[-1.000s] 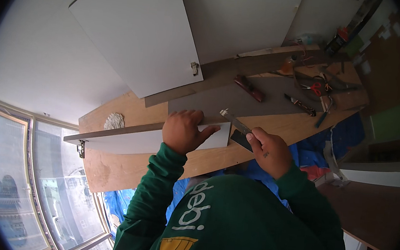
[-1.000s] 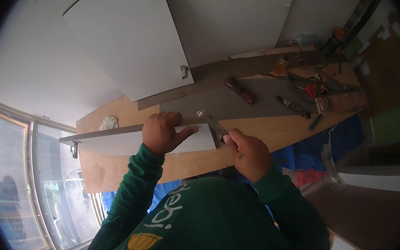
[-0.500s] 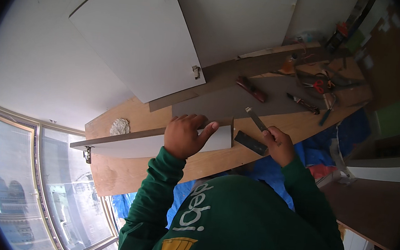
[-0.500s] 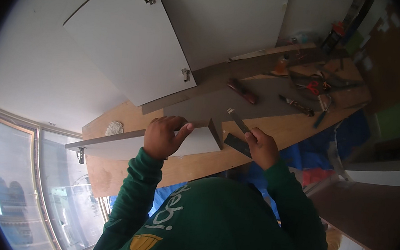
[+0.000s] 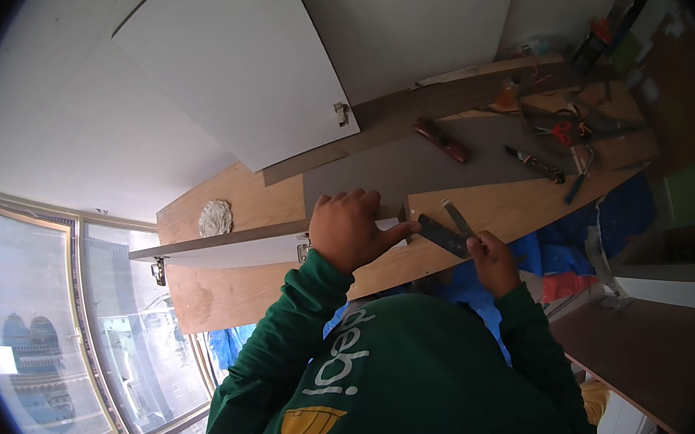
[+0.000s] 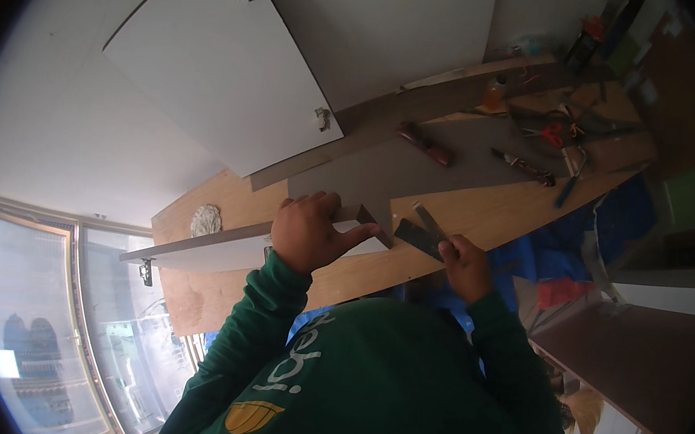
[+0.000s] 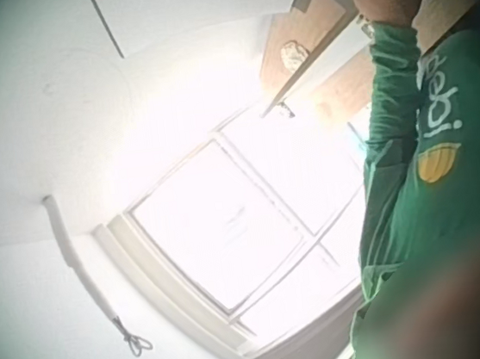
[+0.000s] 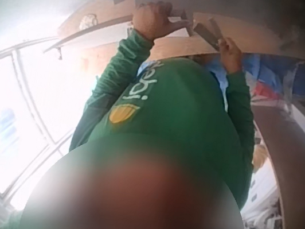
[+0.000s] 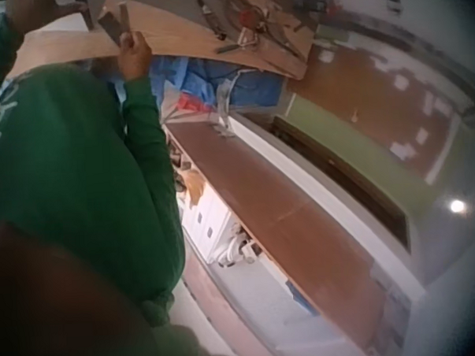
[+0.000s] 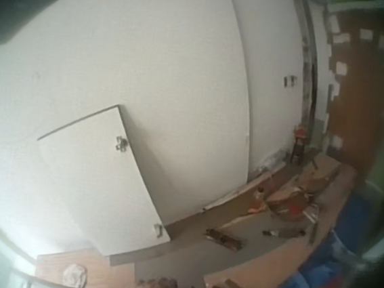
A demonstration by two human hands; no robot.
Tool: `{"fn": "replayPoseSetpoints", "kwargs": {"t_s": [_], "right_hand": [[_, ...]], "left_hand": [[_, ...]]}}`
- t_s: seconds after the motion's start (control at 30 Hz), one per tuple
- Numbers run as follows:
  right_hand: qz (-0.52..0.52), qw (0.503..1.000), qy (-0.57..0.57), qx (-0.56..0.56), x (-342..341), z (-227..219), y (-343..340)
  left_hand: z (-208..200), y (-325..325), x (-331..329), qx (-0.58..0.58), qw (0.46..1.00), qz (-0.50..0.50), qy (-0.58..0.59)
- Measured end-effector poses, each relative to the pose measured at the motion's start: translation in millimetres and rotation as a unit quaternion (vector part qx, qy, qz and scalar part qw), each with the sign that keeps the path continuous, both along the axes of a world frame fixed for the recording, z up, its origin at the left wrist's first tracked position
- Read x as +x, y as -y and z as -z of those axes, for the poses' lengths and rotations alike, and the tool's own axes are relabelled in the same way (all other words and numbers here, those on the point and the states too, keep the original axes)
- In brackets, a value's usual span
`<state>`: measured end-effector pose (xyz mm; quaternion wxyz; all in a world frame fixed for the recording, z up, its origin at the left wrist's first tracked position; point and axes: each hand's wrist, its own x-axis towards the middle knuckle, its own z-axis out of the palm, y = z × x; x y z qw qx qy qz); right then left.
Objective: The person applies a thin strip of edge banding to the exposed edge of a white cabinet door. They use a small metal tool to press the banding into place along the edge, then lift the door to check the fit.
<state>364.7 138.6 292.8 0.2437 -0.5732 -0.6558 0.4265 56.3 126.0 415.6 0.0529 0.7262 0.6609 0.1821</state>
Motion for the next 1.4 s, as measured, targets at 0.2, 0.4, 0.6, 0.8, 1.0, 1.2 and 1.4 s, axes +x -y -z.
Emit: {"fn": "replayPoseSetpoints", "kwargs": {"t_s": [0.2,0.4,0.6,0.8,1.0,1.2,1.4], "right_hand": [[-0.008,1.000,-0.009,-0.004,-1,-3,-3],[-0.011,1.000,-0.010,-0.010,0,-1,-3],[-0.018,1.000,-0.008,-0.006,2,3,-3],[-0.014,1.000,-0.014,-0.007,-1,8,-4],[-0.021,1.000,0.000,-0.015,-3,5,-6],[-0.026,1.000,0.002,-0.010,-5,1,-8],[-0.028,0.999,0.008,-0.021,-6,-1,-8]], "left_hand": [[7,1,-4,0.051,0.996,0.016,0.065],[10,-2,-4,0.068,0.995,0.009,0.076],[6,-1,-2,0.056,0.998,0.014,0.033],[8,2,-3,0.026,0.999,0.014,0.021],[16,-4,-4,0.049,0.994,0.007,0.094],[10,1,-3,0.041,0.999,0.014,0.027],[7,3,-3,0.051,0.998,0.027,0.028]]}}
